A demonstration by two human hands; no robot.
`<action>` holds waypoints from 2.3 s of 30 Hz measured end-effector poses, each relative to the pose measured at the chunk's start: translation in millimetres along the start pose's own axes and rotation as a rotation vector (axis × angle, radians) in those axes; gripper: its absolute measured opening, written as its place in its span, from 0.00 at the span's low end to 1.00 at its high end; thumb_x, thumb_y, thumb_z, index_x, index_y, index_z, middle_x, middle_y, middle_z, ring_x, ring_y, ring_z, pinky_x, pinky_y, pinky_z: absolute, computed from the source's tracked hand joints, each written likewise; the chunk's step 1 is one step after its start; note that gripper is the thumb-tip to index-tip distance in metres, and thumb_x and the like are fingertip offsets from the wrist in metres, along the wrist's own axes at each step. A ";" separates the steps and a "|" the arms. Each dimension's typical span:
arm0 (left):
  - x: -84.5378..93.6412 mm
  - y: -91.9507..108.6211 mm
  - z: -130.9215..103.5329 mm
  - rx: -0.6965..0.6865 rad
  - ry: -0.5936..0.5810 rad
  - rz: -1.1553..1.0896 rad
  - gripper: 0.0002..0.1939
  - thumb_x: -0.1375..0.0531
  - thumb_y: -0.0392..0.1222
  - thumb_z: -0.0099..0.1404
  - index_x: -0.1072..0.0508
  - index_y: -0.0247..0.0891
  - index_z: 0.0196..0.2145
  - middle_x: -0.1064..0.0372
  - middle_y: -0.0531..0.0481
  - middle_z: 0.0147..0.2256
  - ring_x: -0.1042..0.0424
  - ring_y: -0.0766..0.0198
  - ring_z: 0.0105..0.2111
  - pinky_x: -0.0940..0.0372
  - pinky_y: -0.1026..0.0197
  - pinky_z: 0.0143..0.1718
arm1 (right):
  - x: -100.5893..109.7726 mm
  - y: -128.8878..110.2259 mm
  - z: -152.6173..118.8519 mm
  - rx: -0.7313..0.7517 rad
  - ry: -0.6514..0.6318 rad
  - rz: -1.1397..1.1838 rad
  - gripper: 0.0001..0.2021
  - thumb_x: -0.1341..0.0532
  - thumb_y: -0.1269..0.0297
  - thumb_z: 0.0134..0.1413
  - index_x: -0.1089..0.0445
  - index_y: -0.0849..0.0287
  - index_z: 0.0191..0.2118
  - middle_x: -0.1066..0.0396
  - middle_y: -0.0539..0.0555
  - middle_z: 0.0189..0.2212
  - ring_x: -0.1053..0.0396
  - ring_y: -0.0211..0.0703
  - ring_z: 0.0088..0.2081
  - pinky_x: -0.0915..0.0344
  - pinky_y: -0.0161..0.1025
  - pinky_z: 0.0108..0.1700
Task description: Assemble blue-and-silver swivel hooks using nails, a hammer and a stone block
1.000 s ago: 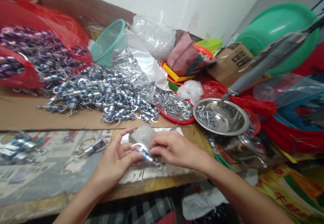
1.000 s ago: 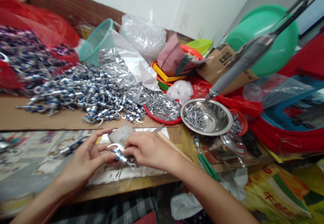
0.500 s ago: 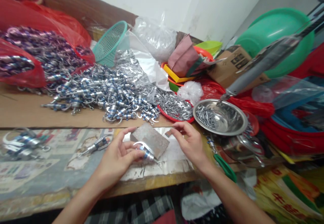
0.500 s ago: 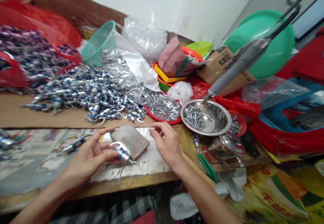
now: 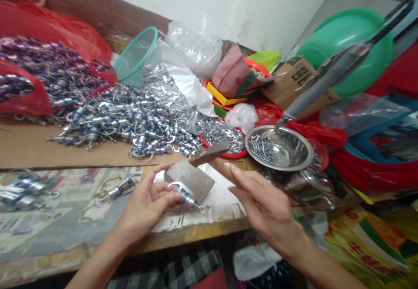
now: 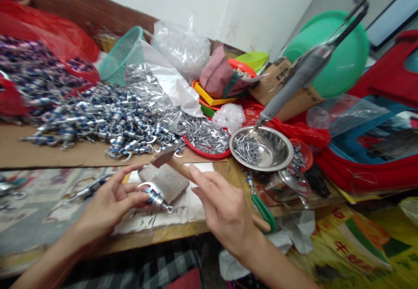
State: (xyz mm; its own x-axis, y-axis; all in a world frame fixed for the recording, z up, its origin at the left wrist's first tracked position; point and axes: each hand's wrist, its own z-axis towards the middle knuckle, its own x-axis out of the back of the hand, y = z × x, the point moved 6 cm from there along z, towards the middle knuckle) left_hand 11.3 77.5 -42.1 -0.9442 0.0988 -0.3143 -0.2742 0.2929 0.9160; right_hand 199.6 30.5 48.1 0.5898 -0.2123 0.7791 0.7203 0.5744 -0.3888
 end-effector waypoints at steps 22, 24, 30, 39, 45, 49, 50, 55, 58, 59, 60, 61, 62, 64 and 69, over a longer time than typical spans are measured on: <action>7.0 21.4 -6.4 -0.207 0.092 0.592 0.05 0.36 0.45 0.48 0.21 0.43 0.24 0.22 0.49 0.26 0.26 0.53 0.29 0.33 0.56 0.34 | -38.3 113.3 4.9 -0.417 -0.260 -0.155 0.13 0.45 0.62 0.58 0.28 0.58 0.45 0.26 0.56 0.41 0.29 0.43 0.41 0.34 0.39 0.45; 6.4 25.1 -6.6 -0.292 0.106 0.609 0.04 0.36 0.44 0.48 0.21 0.44 0.23 0.23 0.49 0.28 0.27 0.53 0.32 0.34 0.57 0.36 | -37.0 124.5 33.2 -0.430 -0.198 -0.287 0.13 0.48 0.66 0.60 0.28 0.60 0.45 0.28 0.57 0.42 0.32 0.43 0.45 0.38 0.39 0.48; -1.8 30.5 -7.6 -0.481 0.107 0.674 0.06 0.39 0.43 0.52 0.21 0.44 0.23 0.32 0.48 0.30 0.31 0.57 0.33 0.36 0.60 0.35 | -61.9 167.5 95.8 -0.545 -0.250 -0.381 0.08 0.42 0.66 0.56 0.30 0.61 0.41 0.30 0.57 0.42 0.32 0.46 0.45 0.37 0.45 0.47; -5.5 29.4 -13.8 -0.533 0.092 0.604 0.06 0.37 0.39 0.52 0.20 0.44 0.29 0.28 0.50 0.26 0.30 0.59 0.28 0.37 0.62 0.31 | -42.0 117.9 80.5 -0.499 -0.099 -0.134 0.11 0.45 0.67 0.57 0.27 0.61 0.42 0.25 0.55 0.37 0.29 0.42 0.39 0.34 0.38 0.43; -4.8 27.1 -15.0 -0.537 0.164 0.581 0.14 0.34 0.38 0.49 0.22 0.45 0.36 0.30 0.55 0.22 0.32 0.63 0.23 0.37 0.62 0.30 | -55.7 17.3 38.8 -0.285 0.006 0.563 0.04 0.37 0.70 0.47 0.23 0.57 0.30 0.25 0.52 0.27 0.29 0.39 0.31 0.33 0.36 0.35; -7.5 29.7 -16.1 -0.586 0.147 0.598 0.14 0.35 0.37 0.50 0.22 0.45 0.37 0.30 0.55 0.22 0.32 0.63 0.24 0.37 0.63 0.30 | -66.2 2.9 29.6 -0.271 0.047 0.696 0.06 0.36 0.73 0.45 0.23 0.55 0.29 0.26 0.51 0.27 0.29 0.39 0.32 0.33 0.36 0.36; -7.8 30.3 -16.2 -0.592 0.144 0.604 0.14 0.35 0.37 0.50 0.22 0.45 0.37 0.30 0.55 0.22 0.32 0.63 0.24 0.37 0.63 0.30 | -67.8 3.4 29.2 -0.273 0.063 0.729 0.06 0.36 0.73 0.45 0.23 0.55 0.29 0.26 0.51 0.27 0.29 0.39 0.32 0.33 0.35 0.36; -8.3 31.2 -18.9 -0.556 0.121 0.568 0.07 0.36 0.36 0.50 0.20 0.46 0.29 0.27 0.52 0.25 0.30 0.61 0.27 0.37 0.63 0.30 | -67.1 1.7 26.4 -0.221 0.090 0.767 0.05 0.37 0.71 0.48 0.24 0.56 0.30 0.26 0.51 0.27 0.29 0.39 0.31 0.32 0.35 0.36; -4.1 28.7 -20.5 -0.422 0.142 0.432 0.05 0.36 0.38 0.49 0.20 0.46 0.23 0.26 0.53 0.24 0.29 0.61 0.27 0.36 0.64 0.31 | -56.1 -6.1 20.9 -0.048 0.126 0.597 0.10 0.37 0.68 0.49 0.27 0.56 0.40 0.26 0.54 0.33 0.29 0.41 0.36 0.31 0.38 0.38; -2.9 28.0 -20.8 -0.372 0.148 0.392 0.04 0.35 0.38 0.49 0.20 0.46 0.22 0.26 0.53 0.24 0.29 0.61 0.28 0.36 0.64 0.31 | -51.7 -10.1 18.2 0.048 0.144 0.505 0.14 0.37 0.69 0.49 0.29 0.57 0.44 0.27 0.56 0.35 0.29 0.42 0.37 0.31 0.38 0.39; -2.7 27.9 -20.9 -0.333 0.146 0.374 0.03 0.35 0.39 0.49 0.21 0.45 0.22 0.25 0.54 0.24 0.29 0.61 0.28 0.36 0.64 0.31 | -48.0 -14.6 15.0 0.154 0.161 0.405 0.16 0.38 0.70 0.50 0.31 0.57 0.46 0.27 0.57 0.37 0.30 0.42 0.39 0.31 0.38 0.39; -3.5 28.8 -21.0 -0.310 0.132 0.385 0.02 0.36 0.40 0.49 0.21 0.45 0.22 0.25 0.53 0.24 0.29 0.61 0.28 0.36 0.63 0.31 | -45.8 -18.6 11.7 0.253 0.169 0.309 0.16 0.39 0.73 0.51 0.32 0.58 0.47 0.28 0.58 0.38 0.30 0.42 0.39 0.31 0.38 0.39; -4.9 30.4 -20.9 -0.304 0.116 0.420 0.03 0.36 0.42 0.50 0.22 0.44 0.22 0.26 0.53 0.24 0.29 0.61 0.27 0.36 0.63 0.31 | -44.8 -21.7 8.7 0.337 0.168 0.229 0.15 0.42 0.76 0.52 0.32 0.59 0.47 0.27 0.58 0.38 0.30 0.42 0.39 0.31 0.37 0.38; -8.1 35.0 -21.0 -0.333 0.086 0.524 0.06 0.38 0.44 0.53 0.23 0.42 0.22 0.27 0.53 0.24 0.31 0.61 0.27 0.37 0.63 0.30 | -44.0 -24.4 5.2 0.438 0.168 0.124 0.15 0.45 0.79 0.52 0.31 0.61 0.44 0.27 0.59 0.37 0.29 0.42 0.38 0.31 0.36 0.36; -13.3 42.0 -24.9 -0.453 0.065 0.704 0.08 0.41 0.44 0.57 0.25 0.42 0.24 0.29 0.53 0.28 0.31 0.61 0.30 0.39 0.64 0.32 | -38.5 -26.8 6.3 0.512 0.213 0.071 0.11 0.45 0.78 0.53 0.30 0.67 0.41 0.26 0.63 0.36 0.29 0.44 0.39 0.30 0.38 0.35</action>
State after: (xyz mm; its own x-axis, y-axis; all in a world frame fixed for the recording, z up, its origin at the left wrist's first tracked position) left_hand 7.7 64.8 6.8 -0.9271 0.0567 0.3706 0.3494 -0.2279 0.9088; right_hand 155.3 28.2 31.7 0.7293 -0.2839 0.6225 0.4384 0.8924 -0.1066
